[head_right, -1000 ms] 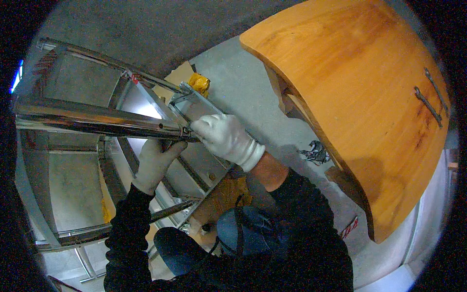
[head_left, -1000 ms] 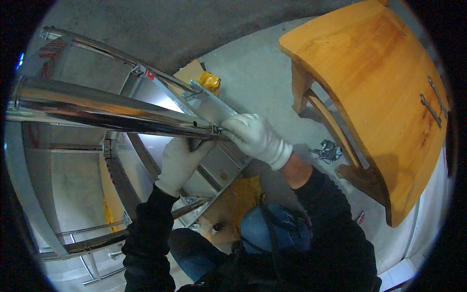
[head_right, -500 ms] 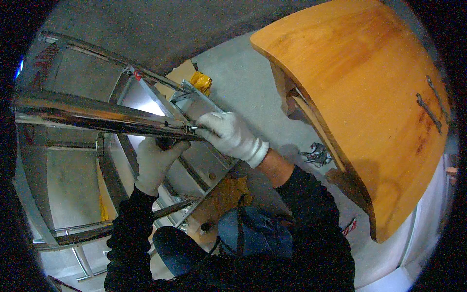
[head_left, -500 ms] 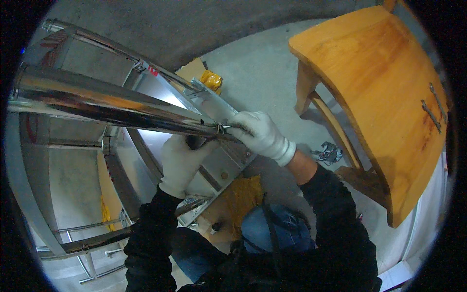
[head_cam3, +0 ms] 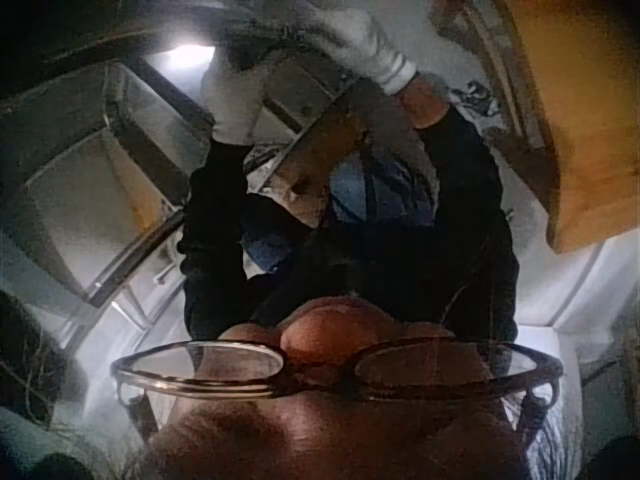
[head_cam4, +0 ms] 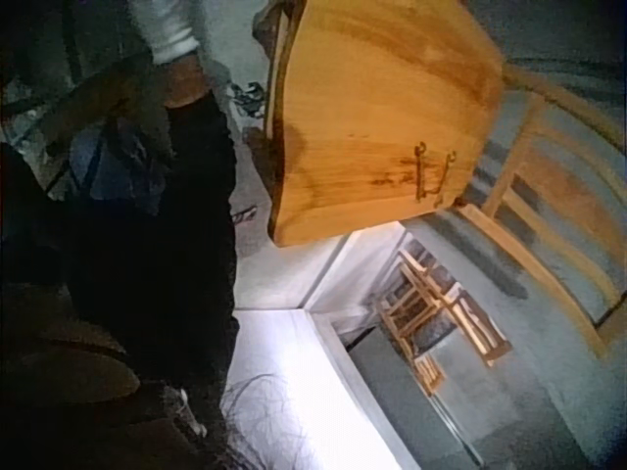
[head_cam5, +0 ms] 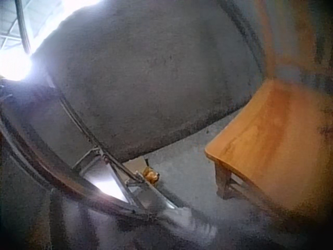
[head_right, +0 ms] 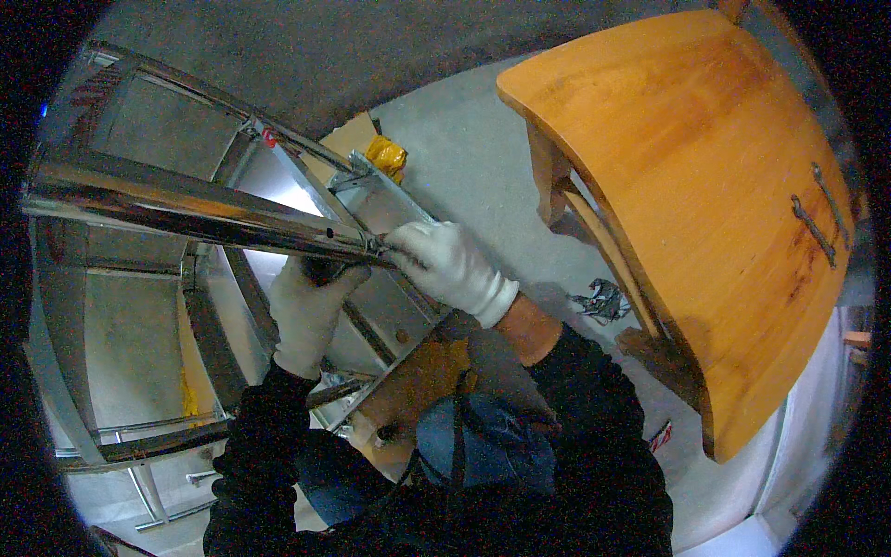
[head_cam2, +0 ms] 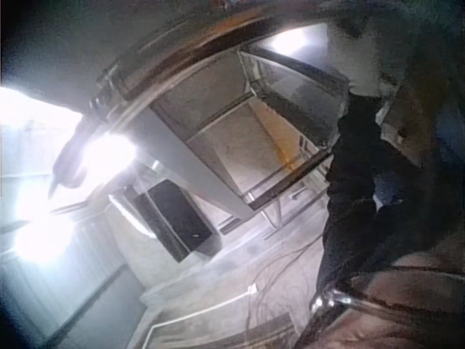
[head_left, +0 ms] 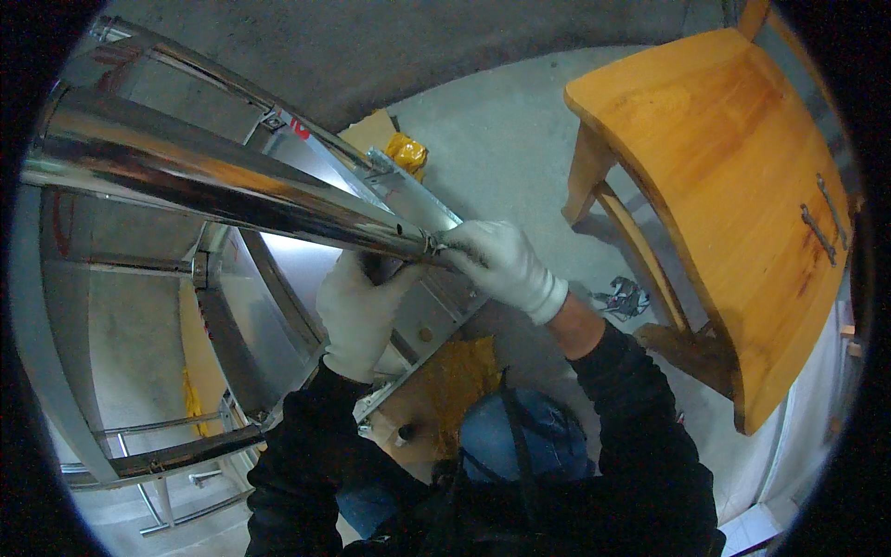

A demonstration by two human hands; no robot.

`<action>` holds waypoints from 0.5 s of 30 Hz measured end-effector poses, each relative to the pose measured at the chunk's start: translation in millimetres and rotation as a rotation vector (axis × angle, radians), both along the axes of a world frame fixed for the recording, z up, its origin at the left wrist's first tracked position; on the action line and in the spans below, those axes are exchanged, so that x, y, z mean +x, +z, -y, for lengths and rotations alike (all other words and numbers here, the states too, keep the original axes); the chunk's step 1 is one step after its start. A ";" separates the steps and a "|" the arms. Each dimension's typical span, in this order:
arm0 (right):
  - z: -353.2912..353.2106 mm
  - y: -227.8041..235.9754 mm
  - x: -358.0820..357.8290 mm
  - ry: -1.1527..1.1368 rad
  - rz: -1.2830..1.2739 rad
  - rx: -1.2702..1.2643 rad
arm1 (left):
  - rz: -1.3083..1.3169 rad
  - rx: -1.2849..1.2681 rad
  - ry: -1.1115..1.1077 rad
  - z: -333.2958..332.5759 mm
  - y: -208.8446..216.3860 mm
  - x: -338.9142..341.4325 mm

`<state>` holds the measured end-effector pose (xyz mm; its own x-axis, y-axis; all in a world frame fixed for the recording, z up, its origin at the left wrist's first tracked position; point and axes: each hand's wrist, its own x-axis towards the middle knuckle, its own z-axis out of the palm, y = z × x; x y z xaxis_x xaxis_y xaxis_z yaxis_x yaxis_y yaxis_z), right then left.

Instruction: The person is assembling a metal frame structure, likely a ladder or shelving unit. They are kneeling on the floor, using a wrench to tighten bolts and nuts at the joints of the frame.

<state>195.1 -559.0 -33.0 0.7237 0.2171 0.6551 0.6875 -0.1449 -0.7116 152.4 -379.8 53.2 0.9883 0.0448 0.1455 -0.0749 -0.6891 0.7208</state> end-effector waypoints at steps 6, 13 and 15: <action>-2.1 -3.4 -8.1 0.005 -0.050 0.096 | -0.026 0.017 0.003 1.4 -0.4 0.6; -0.7 9.5 -14.4 0.012 -0.225 0.137 | -0.066 0.176 0.027 1.8 6.5 1.4; -0.4 12.5 -13.4 0.009 -0.246 0.131 | -0.055 0.163 0.032 3.7 7.9 1.5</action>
<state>181.6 -558.6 -20.5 0.8629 0.1489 0.4829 0.4926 -0.0354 -0.8695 153.9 -383.4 61.1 0.9934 0.0570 0.0991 -0.0142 -0.7984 0.6019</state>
